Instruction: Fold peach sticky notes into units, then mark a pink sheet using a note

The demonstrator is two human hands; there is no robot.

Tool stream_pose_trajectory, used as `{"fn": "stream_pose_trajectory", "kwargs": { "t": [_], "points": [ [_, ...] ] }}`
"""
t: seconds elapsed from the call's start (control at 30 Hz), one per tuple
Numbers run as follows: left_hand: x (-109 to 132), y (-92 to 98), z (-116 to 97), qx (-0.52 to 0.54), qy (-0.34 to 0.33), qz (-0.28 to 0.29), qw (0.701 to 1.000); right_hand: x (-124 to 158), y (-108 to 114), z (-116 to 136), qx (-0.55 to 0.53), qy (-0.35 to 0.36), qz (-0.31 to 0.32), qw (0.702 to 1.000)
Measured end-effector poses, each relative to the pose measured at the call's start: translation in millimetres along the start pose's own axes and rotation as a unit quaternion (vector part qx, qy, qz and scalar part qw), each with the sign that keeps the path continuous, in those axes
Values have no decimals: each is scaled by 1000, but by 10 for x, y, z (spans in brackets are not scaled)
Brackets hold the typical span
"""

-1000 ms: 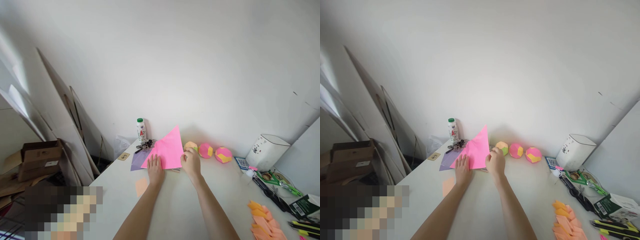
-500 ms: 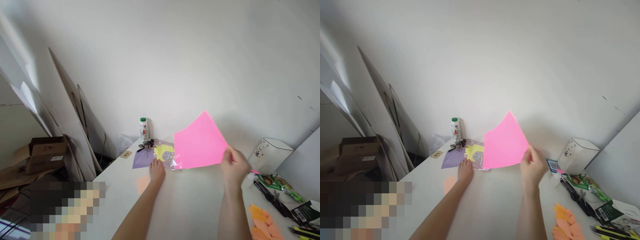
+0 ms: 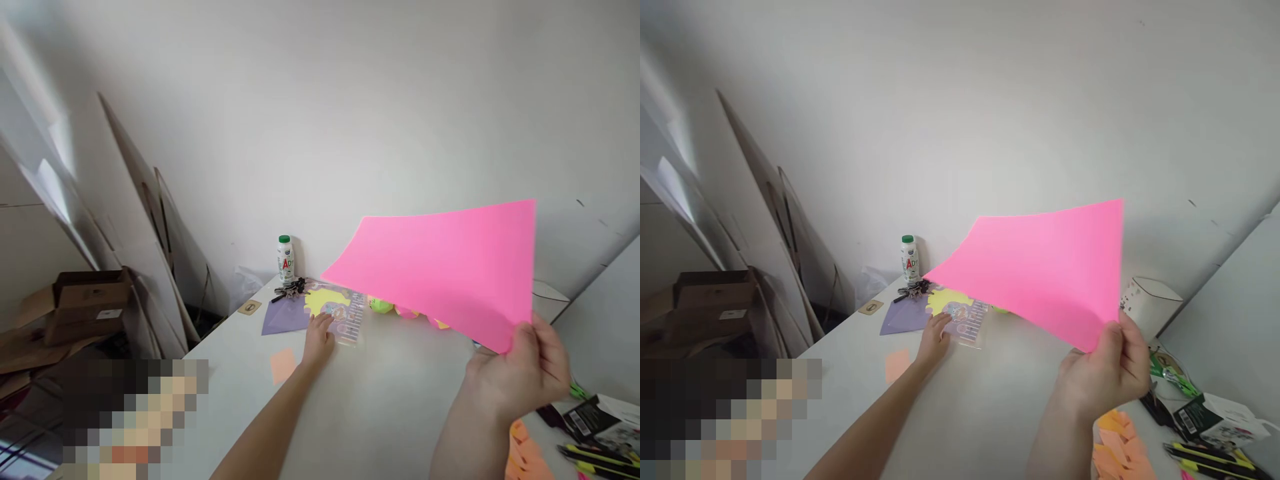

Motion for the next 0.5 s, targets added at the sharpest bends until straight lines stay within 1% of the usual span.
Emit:
{"fn": "stream_pose_trajectory", "kwargs": {
  "t": [0.03,0.07,0.1,0.13,0.2,0.23,0.27,0.3,0.33,0.37,0.4,0.43,0.47,0.5],
  "points": [
    [-46,94,-68,24,7,-34,999,16,24,32,-26,-18,-28,999],
    [-95,228,-133,46,15,-74,996,36,46,65,-43,-35,-45,997],
    [-139,404,-198,67,23,-120,990,58,62,100,-45,-48,-46,997],
    [-171,608,-269,86,28,-163,982,83,66,139,-30,-55,-23,998],
    [-163,1055,-439,119,28,-249,961,150,75,224,38,-47,36,998],
    [-107,1271,-543,143,21,-305,941,195,75,264,80,-34,78,993],
    [-3,1465,-650,220,-5,-384,897,253,72,296,121,-14,129,984],
    [90,1568,-775,285,-30,-392,874,326,72,316,158,7,190,969],
    [161,1569,-908,334,-31,-325,884,415,84,320,190,30,253,948],
    [232,1465,-1040,374,-5,-199,906,517,120,309,218,53,311,924],
    [338,1277,-1155,407,41,-46,911,630,180,279,242,71,368,895],
    [493,1044,-1243,434,102,104,889,747,270,239,264,88,415,866],
    [682,811,-1294,456,168,219,846,861,387,196,283,106,450,841],
    [878,600,-1313,470,224,293,802,976,519,158,286,126,481,819]
  ]
}}
Point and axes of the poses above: each hand's wrist, its own x-axis away from the middle knuckle, its own y-axis out of the back of the hand, z = x × y, the point moved 4 cm from there along -x, towards the middle knuckle, and after that the axes turned 8 degrees about x, right-handed, at the moved point
